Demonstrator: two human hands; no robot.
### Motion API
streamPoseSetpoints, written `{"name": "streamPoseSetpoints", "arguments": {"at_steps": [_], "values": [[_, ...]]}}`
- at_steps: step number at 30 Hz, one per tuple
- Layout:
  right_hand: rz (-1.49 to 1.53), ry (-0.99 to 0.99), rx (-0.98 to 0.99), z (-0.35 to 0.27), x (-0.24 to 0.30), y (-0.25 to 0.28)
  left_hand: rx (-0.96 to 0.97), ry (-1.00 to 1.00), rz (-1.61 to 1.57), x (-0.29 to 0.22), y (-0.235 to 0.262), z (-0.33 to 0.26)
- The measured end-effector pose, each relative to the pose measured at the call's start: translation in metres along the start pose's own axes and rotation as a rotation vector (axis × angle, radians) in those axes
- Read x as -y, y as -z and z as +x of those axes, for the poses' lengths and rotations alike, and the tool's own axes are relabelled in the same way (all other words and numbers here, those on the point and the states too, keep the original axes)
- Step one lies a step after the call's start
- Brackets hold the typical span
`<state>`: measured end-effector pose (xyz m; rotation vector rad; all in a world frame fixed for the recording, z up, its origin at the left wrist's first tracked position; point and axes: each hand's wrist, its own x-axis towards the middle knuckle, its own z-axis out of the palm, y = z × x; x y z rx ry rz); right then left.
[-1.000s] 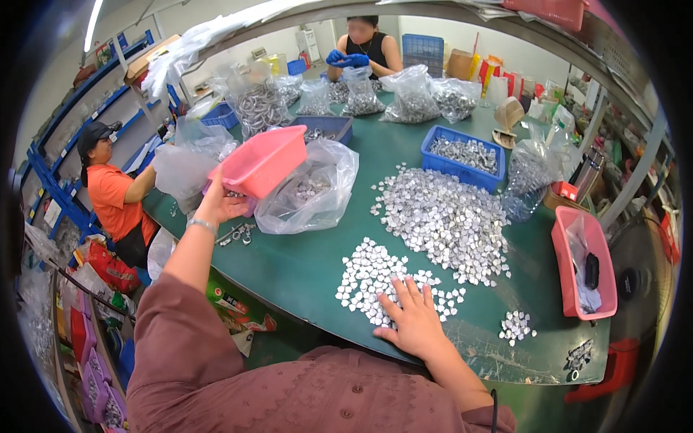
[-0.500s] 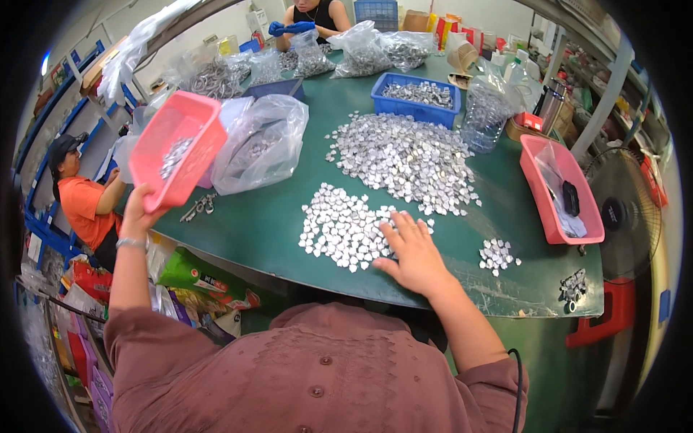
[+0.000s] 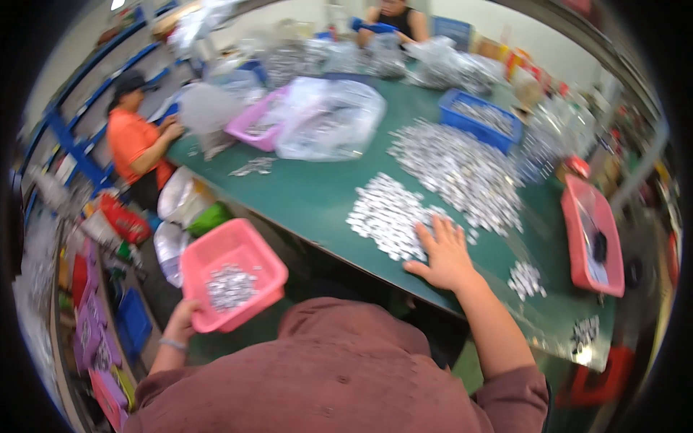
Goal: The person sorts a large pile of small silver pieces on a green table by hand, occasionally scooping them into a pink tray.
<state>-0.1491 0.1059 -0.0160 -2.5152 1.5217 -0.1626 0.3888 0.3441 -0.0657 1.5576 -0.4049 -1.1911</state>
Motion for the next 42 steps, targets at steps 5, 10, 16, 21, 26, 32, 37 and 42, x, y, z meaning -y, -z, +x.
{"name": "streamPoseSetpoints", "arguments": {"at_steps": [5, 10, 16, 21, 26, 32, 37, 42], "values": [[-0.013, 0.022, -0.046, 0.004, 0.009, -0.015, 0.266, 0.009, -0.108, 0.021, -0.093, 0.036], [-0.044, 0.053, -0.098, 0.016, 0.025, -0.027, 0.423, -0.012, 0.000, 0.015, -0.152, 0.054], [-0.063, 0.068, -0.109, 0.029, 0.043, -0.031, 0.523, -0.045, 0.152, 0.019, -0.195, 0.073], [-0.038, 0.116, -0.109, 0.034, 0.067, -0.036, 0.601, 0.049, 0.242, 0.007, -0.214, 0.066], [-0.006, 0.195, -0.136, 0.032, 0.094, -0.046, 0.631, -0.005, 0.256, 0.005, -0.218, 0.064], [0.075, 0.331, -0.092, 0.038, 0.136, -0.048, 0.769, -0.016, 0.092, -0.006, -0.212, 0.062], [0.196, 0.482, -0.236, 0.058, 0.110, -0.033, 0.655, 0.006, 0.203, -0.008, -0.207, 0.064], [0.127, 0.230, -0.287, 0.111, 0.046, -0.012, 0.615, 0.024, 0.231, -0.003, -0.206, 0.071]]}}
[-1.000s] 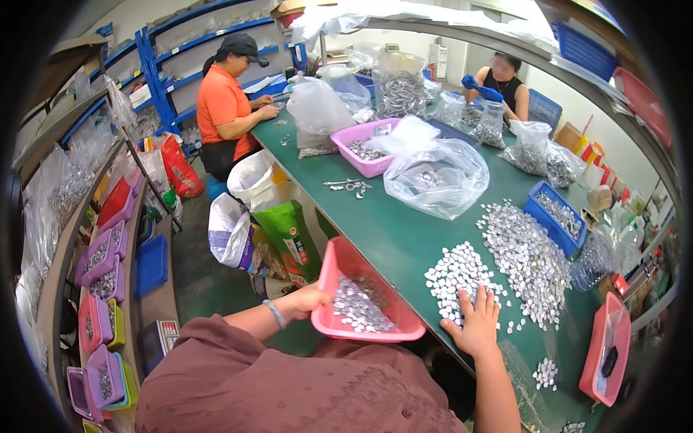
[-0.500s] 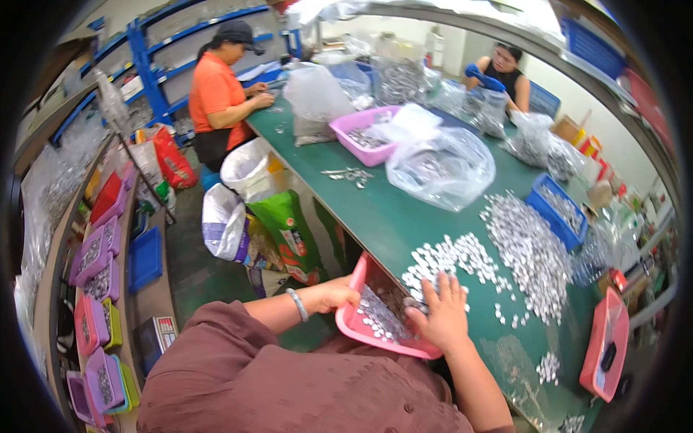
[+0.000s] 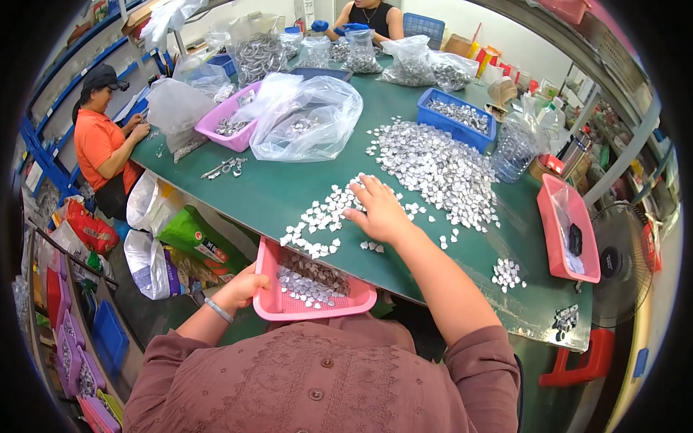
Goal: The person sorts a large pile of small silver pieces on a green table by hand, occasionally scooping them into a pink tray.
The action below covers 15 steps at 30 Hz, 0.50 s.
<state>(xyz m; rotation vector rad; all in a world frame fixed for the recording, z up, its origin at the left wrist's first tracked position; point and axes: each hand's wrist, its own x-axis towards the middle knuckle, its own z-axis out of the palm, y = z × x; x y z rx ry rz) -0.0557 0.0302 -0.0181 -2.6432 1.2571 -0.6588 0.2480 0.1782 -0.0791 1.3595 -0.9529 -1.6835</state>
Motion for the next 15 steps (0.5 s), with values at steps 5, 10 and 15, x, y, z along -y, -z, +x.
{"name": "streamPoseSetpoints", "arguments": {"at_steps": [5, 10, 15], "values": [[-0.075, -0.059, 0.132, 0.030, -0.037, -0.009, 0.008, 0.013, 0.025, 0.001, -0.002, 0.005], [-0.081, 0.036, 0.223, 0.043, -0.028, -0.022, -0.015, 0.006, 0.021, 0.002, 0.001, 0.004], [-0.021, 0.112, 0.240, 0.050, -0.010, -0.027, -0.025, 0.004, 0.020, 0.003, 0.005, 0.006]]}}
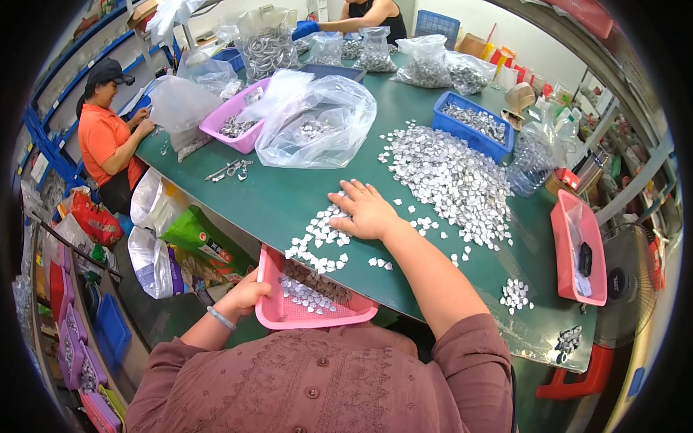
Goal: The person sorts a large pile of small silver pieces on a green table by hand, occasionally scooping them into a pink tray.
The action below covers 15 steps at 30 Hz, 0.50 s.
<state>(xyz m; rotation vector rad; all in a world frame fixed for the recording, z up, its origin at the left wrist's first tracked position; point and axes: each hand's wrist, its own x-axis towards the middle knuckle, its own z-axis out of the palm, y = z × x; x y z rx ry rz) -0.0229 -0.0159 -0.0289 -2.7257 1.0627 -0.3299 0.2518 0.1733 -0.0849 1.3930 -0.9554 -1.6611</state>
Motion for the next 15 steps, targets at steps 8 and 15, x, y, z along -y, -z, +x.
{"name": "streamPoseSetpoints", "arguments": {"at_steps": [8, 15], "values": [[0.006, 0.295, 0.023, -0.005, 0.057, -0.017, -0.025, -0.028, -0.041, -0.005, -0.006, -0.005], [0.157, 0.467, 0.094, -0.034, 0.102, -0.019, 0.018, -0.090, -0.089, -0.005, -0.008, -0.010]]}}
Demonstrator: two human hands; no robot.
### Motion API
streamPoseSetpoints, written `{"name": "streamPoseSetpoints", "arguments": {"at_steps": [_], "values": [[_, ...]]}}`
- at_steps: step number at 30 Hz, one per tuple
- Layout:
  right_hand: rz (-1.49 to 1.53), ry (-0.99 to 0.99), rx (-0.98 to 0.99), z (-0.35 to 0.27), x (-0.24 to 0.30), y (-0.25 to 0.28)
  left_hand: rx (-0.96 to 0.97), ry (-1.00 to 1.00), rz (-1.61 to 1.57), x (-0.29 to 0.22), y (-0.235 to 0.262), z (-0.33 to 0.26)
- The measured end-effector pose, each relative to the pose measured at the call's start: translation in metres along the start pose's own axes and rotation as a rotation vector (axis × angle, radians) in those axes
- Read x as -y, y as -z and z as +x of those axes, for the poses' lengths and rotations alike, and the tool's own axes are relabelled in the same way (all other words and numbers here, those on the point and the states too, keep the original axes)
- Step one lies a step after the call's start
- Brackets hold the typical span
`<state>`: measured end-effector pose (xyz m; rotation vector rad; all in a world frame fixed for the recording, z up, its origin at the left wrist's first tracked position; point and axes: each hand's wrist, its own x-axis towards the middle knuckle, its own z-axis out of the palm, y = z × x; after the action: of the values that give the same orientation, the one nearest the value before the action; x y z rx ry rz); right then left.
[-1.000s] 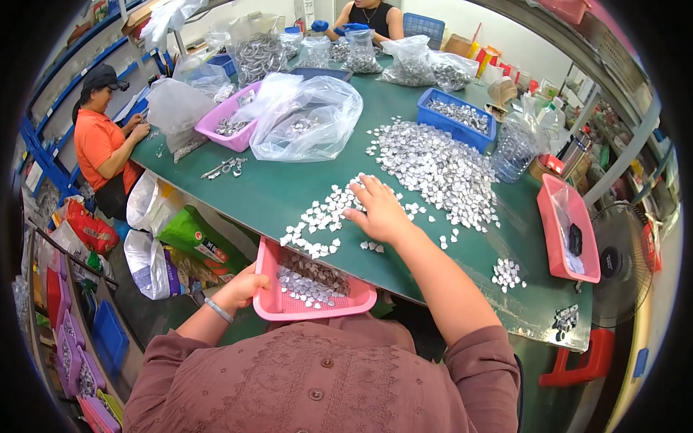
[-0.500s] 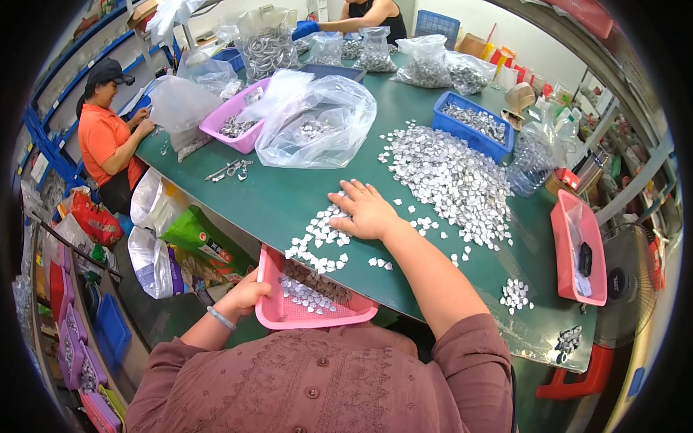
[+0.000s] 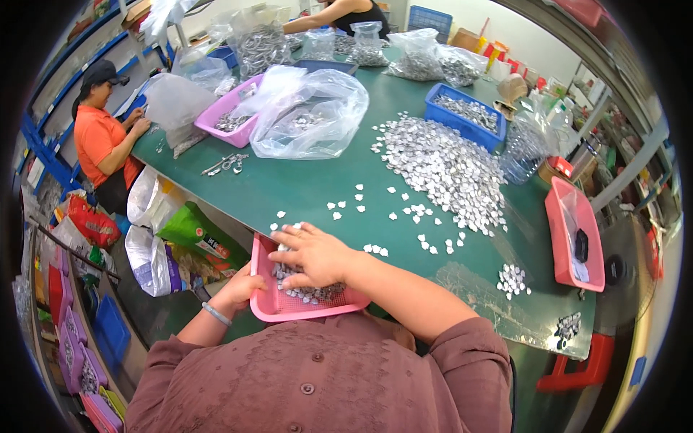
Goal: The person sorts a large pile of small silver pieces on a green table by hand, occasionally scooping them into a pink tray.
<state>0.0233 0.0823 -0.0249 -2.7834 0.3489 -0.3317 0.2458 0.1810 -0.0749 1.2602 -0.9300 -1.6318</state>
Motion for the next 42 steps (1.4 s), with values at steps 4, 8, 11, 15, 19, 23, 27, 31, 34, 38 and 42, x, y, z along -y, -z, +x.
{"name": "streamPoseSetpoints", "arguments": {"at_steps": [4, 8, 11, 15, 19, 23, 27, 31, 34, 38, 42], "values": [[0.025, -0.052, -0.105, -0.026, 0.005, 0.022, -0.029, 0.038, 0.000, 0.003, 0.006, -0.002], [-0.102, -0.393, -0.245, -0.098, -0.019, 0.057, -0.074, 0.045, 0.047, 0.011, 0.014, 0.000], [-0.219, -0.620, -0.192, -0.160, -0.024, 0.071, -0.056, 0.045, 0.049, 0.010, 0.015, 0.004], [-0.244, -0.723, -0.093, -0.206, -0.021, 0.069, -0.069, 0.055, 0.028, 0.010, 0.013, 0.006], [-0.255, -0.724, -0.007, -0.210, -0.025, 0.054, -0.059, 0.062, 0.036, 0.011, 0.015, 0.009], [-0.142, -0.524, 0.001, -0.176, -0.023, 0.045, -0.065, 0.065, 0.013, 0.012, 0.016, 0.006], [-0.230, -0.671, -0.113, -0.165, -0.048, 0.054, -0.052, 0.058, 0.031, 0.008, 0.012, 0.007], [-0.218, -0.615, -0.043, -0.145, -0.050, 0.042, -0.064, 0.067, 0.014, 0.009, 0.010, 0.004], [-0.106, -0.444, -0.083, -0.125, -0.050, 0.037, -0.061, 0.060, 0.013, 0.009, 0.011, 0.003], [-0.240, -0.635, -0.199, -0.115, -0.074, 0.049, -0.045, 0.037, 0.028, 0.011, 0.011, 0.006], [-0.205, -0.618, -0.099, -0.099, -0.079, 0.043, -0.059, 0.033, 0.033, 0.011, 0.011, 0.008]]}}
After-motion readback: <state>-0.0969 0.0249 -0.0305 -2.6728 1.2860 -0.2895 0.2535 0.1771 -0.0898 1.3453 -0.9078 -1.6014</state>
